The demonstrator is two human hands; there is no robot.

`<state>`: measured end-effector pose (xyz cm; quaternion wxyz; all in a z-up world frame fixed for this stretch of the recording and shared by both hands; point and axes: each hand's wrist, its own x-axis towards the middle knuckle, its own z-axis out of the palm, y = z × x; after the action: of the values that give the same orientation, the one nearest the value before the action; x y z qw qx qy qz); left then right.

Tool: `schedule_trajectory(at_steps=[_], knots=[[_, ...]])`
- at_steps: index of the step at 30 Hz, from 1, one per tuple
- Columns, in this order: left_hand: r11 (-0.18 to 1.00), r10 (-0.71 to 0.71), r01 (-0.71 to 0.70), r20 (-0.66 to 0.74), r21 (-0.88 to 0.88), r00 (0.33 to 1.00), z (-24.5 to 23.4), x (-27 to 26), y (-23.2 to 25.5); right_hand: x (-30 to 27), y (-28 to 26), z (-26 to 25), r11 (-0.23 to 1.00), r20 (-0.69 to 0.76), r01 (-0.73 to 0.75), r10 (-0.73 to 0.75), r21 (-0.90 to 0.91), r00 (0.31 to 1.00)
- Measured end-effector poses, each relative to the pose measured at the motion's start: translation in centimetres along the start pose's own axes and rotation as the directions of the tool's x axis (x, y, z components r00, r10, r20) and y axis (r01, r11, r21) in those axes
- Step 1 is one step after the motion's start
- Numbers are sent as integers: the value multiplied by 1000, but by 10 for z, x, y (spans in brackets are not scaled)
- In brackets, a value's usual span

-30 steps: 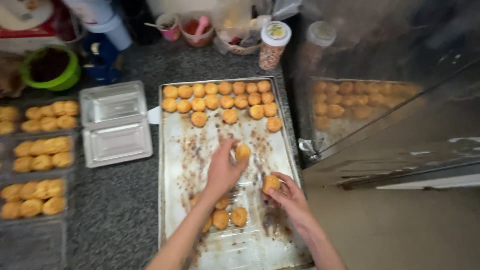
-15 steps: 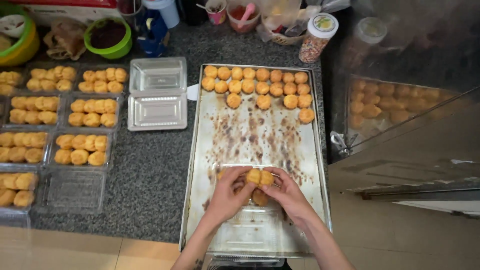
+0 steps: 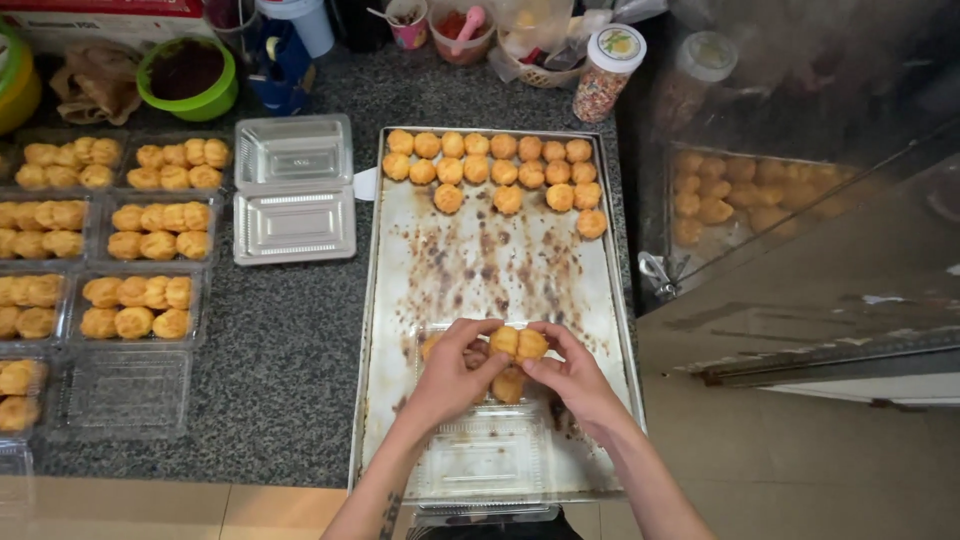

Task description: Packing small round pastries from a metal tray into clear plastic containers at a bakery counter.

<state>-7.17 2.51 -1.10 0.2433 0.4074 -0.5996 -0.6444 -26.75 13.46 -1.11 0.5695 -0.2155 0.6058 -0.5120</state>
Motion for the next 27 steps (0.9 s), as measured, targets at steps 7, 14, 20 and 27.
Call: schedule_trajectory(at_steps=[7, 14, 20, 27], knots=[[990, 46, -56, 75, 126, 996, 0, 11, 17, 5, -9, -7, 987, -1, 89, -90, -131, 996], [783, -68, -46, 159, 621, 985, 1, 2, 43, -6, -53, 6, 722, 16, 98, -120, -685, 993], [667, -46, -105, 181, 738, 982, -3, -1, 17, 17, -8, -3, 443, 118, 207, -220, -872, 968], [525, 145, -209, 155, 825, 977, -15, 4, -38, 20, 20, -2, 189, 205, 274, -316, -943, 926]])
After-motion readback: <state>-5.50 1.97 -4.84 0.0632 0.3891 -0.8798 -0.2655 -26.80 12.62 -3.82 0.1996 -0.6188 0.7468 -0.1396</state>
